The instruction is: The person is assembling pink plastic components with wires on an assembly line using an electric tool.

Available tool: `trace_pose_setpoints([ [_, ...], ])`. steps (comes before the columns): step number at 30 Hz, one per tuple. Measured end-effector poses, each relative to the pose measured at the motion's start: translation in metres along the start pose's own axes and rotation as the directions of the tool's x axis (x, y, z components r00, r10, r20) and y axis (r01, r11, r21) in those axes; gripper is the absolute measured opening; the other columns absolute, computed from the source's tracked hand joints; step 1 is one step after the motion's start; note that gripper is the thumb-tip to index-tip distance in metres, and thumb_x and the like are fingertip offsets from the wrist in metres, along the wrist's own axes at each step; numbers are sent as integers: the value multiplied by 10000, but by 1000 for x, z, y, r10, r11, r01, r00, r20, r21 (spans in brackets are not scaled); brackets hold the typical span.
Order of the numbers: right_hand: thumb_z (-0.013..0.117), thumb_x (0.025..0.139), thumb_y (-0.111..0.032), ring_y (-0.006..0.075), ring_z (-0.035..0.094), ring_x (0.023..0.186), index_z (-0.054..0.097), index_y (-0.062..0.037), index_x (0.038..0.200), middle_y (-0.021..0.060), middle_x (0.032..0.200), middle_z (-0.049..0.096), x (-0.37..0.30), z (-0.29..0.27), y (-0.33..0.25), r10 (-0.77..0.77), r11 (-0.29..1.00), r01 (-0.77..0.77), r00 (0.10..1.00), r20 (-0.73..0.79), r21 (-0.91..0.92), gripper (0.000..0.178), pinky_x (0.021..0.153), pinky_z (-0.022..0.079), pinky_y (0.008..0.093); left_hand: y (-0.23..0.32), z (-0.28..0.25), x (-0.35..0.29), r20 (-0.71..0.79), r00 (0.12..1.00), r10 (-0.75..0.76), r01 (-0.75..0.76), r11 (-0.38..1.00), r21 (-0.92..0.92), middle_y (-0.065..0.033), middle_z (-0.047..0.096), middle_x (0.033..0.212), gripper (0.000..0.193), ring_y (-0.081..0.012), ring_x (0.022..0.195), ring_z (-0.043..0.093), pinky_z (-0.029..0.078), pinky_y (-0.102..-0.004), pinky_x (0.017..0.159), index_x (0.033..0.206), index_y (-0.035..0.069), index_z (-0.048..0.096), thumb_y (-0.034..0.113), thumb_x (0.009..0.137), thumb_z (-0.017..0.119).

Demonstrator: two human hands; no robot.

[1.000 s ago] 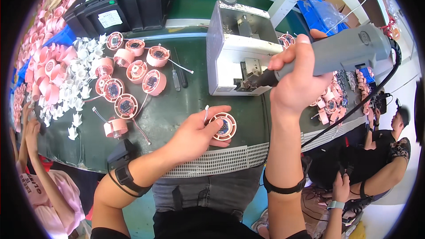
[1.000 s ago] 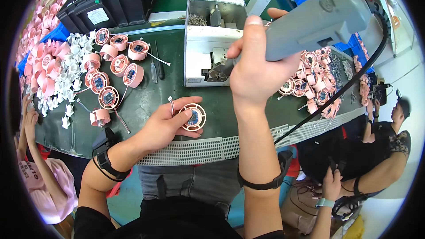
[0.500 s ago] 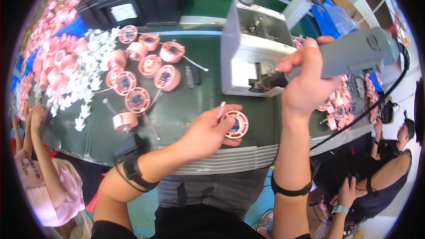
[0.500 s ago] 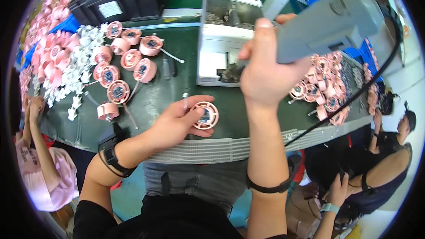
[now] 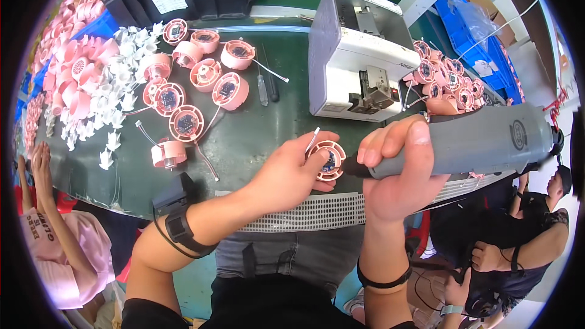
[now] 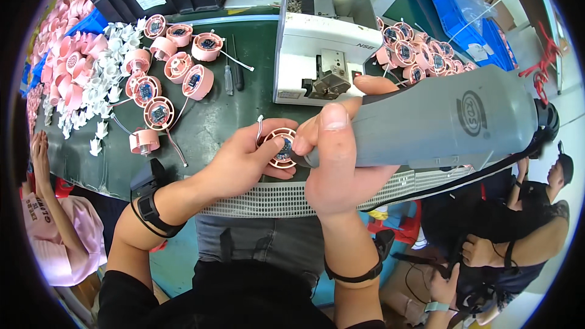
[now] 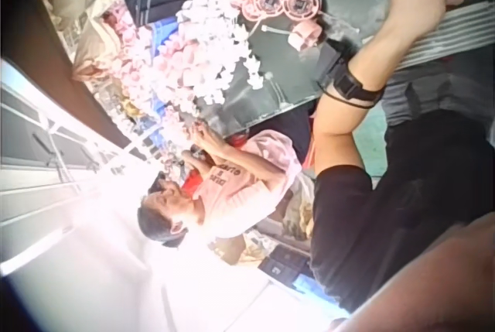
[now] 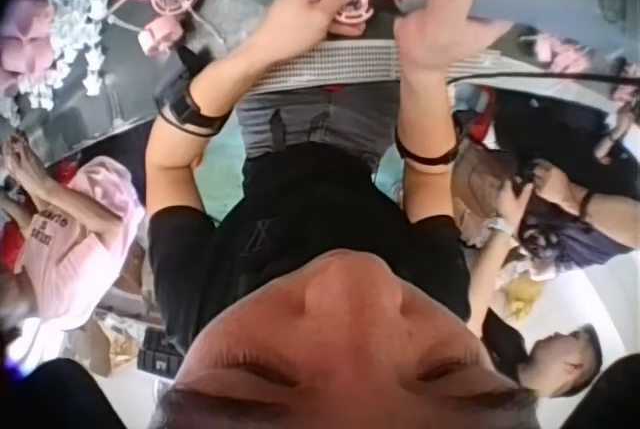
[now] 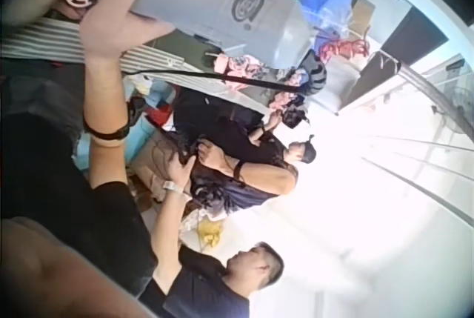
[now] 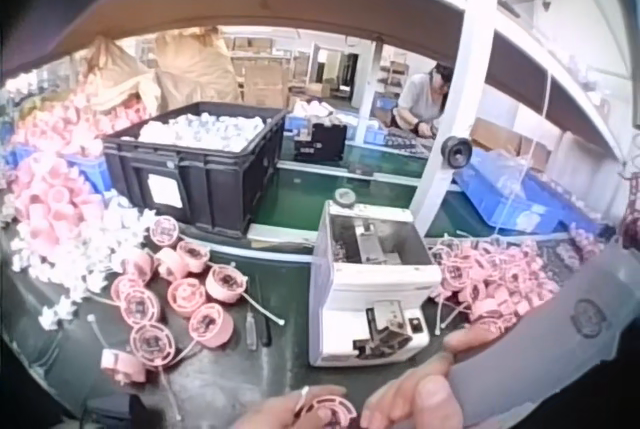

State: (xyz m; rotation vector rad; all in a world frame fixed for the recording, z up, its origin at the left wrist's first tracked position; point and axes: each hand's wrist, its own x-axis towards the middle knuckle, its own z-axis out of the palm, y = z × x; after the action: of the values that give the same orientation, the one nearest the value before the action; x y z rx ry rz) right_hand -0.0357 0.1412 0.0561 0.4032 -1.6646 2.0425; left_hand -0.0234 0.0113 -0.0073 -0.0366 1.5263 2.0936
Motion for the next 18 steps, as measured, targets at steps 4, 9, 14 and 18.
trace_pose_setpoints([
  [4,449,952,-100,154,463,453,365,18,1258,58,631,453,0,2,-1,-2,1000,2,1000,-12,18,338,439,452,310,0,2,-1,-9,1000,11,-11,1000,16,-96,609,1129,335,-153,935,650,605,-313,803,1333,-6,475,144,1037,425],
  [9,468,928,-68,158,461,452,378,29,1251,66,639,470,-6,2,4,32,999,-32,999,-8,-27,349,445,460,311,0,3,-3,-26,999,23,-22,1000,21,-132,620,1127,328,-178,923,663,606,-316,778,1307,-25,491,136,1026,439],
  [14,486,903,-58,158,456,452,382,28,1247,72,640,468,-11,4,9,75,996,-75,997,-8,38,369,447,458,309,3,4,-2,-64,998,5,0,997,81,-132,636,1081,298,-178,891,672,610,-317,754,1255,-37,514,130,1020,442],
  [18,498,899,-56,156,474,467,374,28,1223,75,648,479,-9,-4,8,100,989,-103,995,32,110,357,464,464,306,4,10,0,-61,998,9,-3,995,103,-124,641,1056,285,-174,876,672,611,-316,746,1237,-38,521,126,1018,443],
])
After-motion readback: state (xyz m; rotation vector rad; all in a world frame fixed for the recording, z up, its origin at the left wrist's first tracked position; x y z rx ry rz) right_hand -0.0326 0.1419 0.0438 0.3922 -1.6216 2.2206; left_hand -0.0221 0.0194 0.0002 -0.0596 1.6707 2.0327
